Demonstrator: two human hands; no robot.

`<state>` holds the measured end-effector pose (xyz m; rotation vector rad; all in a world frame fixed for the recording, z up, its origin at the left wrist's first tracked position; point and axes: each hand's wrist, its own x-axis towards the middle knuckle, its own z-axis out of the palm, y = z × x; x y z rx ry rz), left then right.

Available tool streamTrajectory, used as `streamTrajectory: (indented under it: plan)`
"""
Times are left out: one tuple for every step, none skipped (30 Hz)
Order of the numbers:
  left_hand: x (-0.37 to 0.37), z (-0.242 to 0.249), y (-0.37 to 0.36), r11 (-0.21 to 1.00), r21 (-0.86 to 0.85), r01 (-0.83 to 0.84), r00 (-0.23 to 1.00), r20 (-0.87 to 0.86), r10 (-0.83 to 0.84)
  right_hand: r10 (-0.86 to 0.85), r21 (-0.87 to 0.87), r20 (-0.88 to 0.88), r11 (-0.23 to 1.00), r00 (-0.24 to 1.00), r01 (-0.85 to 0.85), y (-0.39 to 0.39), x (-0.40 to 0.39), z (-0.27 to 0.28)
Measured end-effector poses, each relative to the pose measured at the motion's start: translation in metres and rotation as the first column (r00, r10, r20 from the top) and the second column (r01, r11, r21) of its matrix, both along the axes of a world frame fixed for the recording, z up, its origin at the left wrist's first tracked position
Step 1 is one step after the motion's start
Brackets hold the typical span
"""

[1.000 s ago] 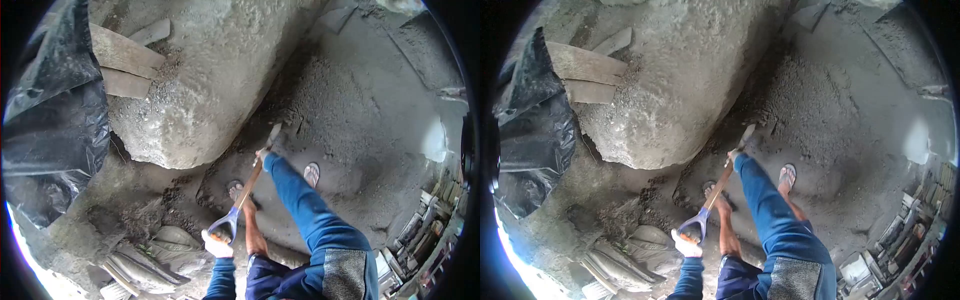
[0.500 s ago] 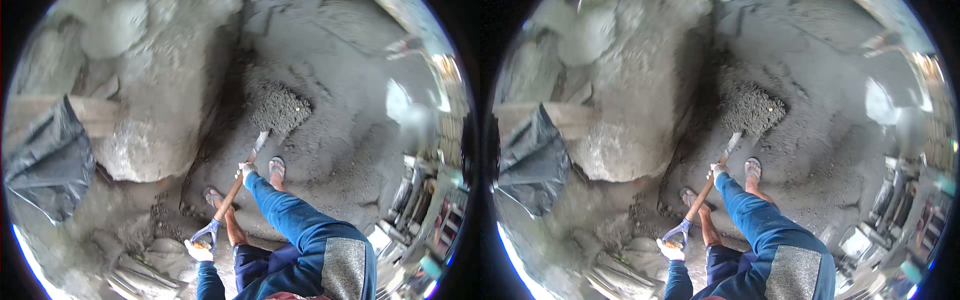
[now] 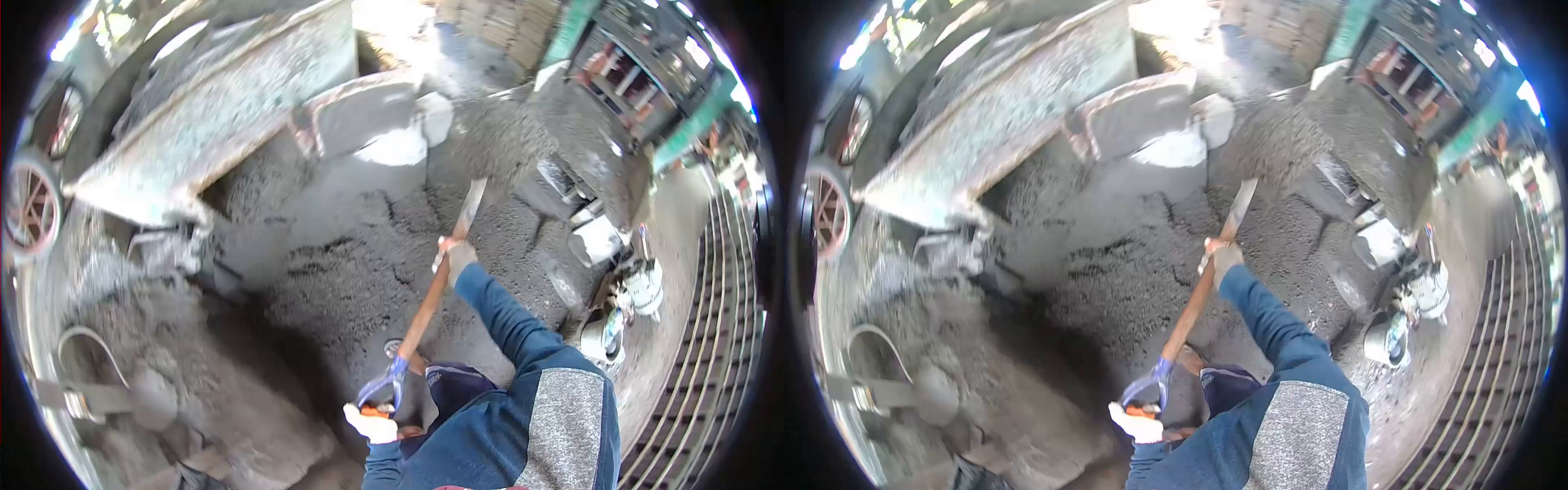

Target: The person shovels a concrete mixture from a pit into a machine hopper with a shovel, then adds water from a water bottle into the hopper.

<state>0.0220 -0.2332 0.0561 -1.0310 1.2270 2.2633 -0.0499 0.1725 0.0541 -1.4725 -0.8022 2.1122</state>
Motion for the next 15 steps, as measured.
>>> streamTrajectory:
  plan:
    - [-0.021,0.022,0.025,0.982,0.090,0.169,0.977,-0.147,-0.155,-0.010,-0.040,-0.258,0.999,0.966,-0.001,0.042,0.006,0.010]
    - [-0.040,0.035,0.052,0.972,0.077,0.220,0.940,-0.282,-0.191,-0.068,0.089,-0.327,0.991,0.943,0.102,0.069,0.004,0.045]
    - [-0.056,0.047,0.077,0.964,0.062,0.258,0.888,-0.408,-0.212,-0.088,0.207,-0.306,0.966,0.948,0.156,0.097,0.003,0.074]
    - [-0.067,0.083,0.100,0.915,-0.028,0.401,0.761,-0.546,-0.350,-0.036,0.271,-0.365,0.952,0.930,0.144,0.125,0.010,0.102]
    - [-0.074,0.126,0.118,0.846,-0.140,0.515,0.593,-0.655,-0.469,0.073,0.260,-0.513,0.963,0.855,0.074,0.169,0.019,0.111]
    - [-0.077,0.151,0.136,0.845,-0.329,0.422,0.291,-0.834,-0.470,0.170,0.259,-0.639,0.966,0.751,0.002,0.201,0.028,0.115]
    - [-0.077,0.173,0.148,0.852,-0.456,0.256,-0.060,-0.887,-0.457,-0.064,0.202,-0.456,0.964,0.888,0.173,0.190,0.029,0.160]
    - [-0.074,0.202,0.146,0.863,-0.487,0.135,-0.255,-0.858,-0.445,0.008,0.219,-0.505,0.969,0.863,0.119,0.185,0.035,0.178]
    - [-0.073,0.217,0.133,0.841,-0.518,0.153,-0.364,-0.821,-0.440,0.080,0.230,-0.547,0.972,0.833,0.057,0.176,0.040,0.187]
    - [-0.070,0.207,0.117,0.836,-0.499,0.229,-0.349,-0.843,-0.409,0.109,0.253,-0.555,0.967,0.824,0.043,0.156,0.041,0.199]
    - [-0.063,0.186,0.097,0.827,-0.478,0.295,-0.314,-0.866,-0.389,0.147,0.269,-0.554,0.963,0.819,0.010,0.129,0.038,0.210]
    - [-0.058,0.159,0.076,0.845,-0.410,0.343,-0.184,-0.912,-0.368,0.194,0.272,-0.545,0.961,0.816,-0.046,0.102,0.029,0.204]
    - [-0.034,0.171,0.046,0.790,-0.279,0.546,0.340,-0.788,-0.514,0.189,0.269,-0.525,0.962,0.830,-0.050,0.078,0.018,0.184]
    - [-0.025,0.129,0.024,0.864,-0.071,0.498,0.558,-0.737,-0.382,0.194,0.263,-0.500,0.963,0.844,-0.065,0.051,0.006,0.159]
    - [-0.018,0.069,0.000,0.915,0.131,0.381,0.739,-0.638,-0.217,0.204,0.258,-0.475,0.962,0.856,-0.086,0.021,-0.007,0.133]
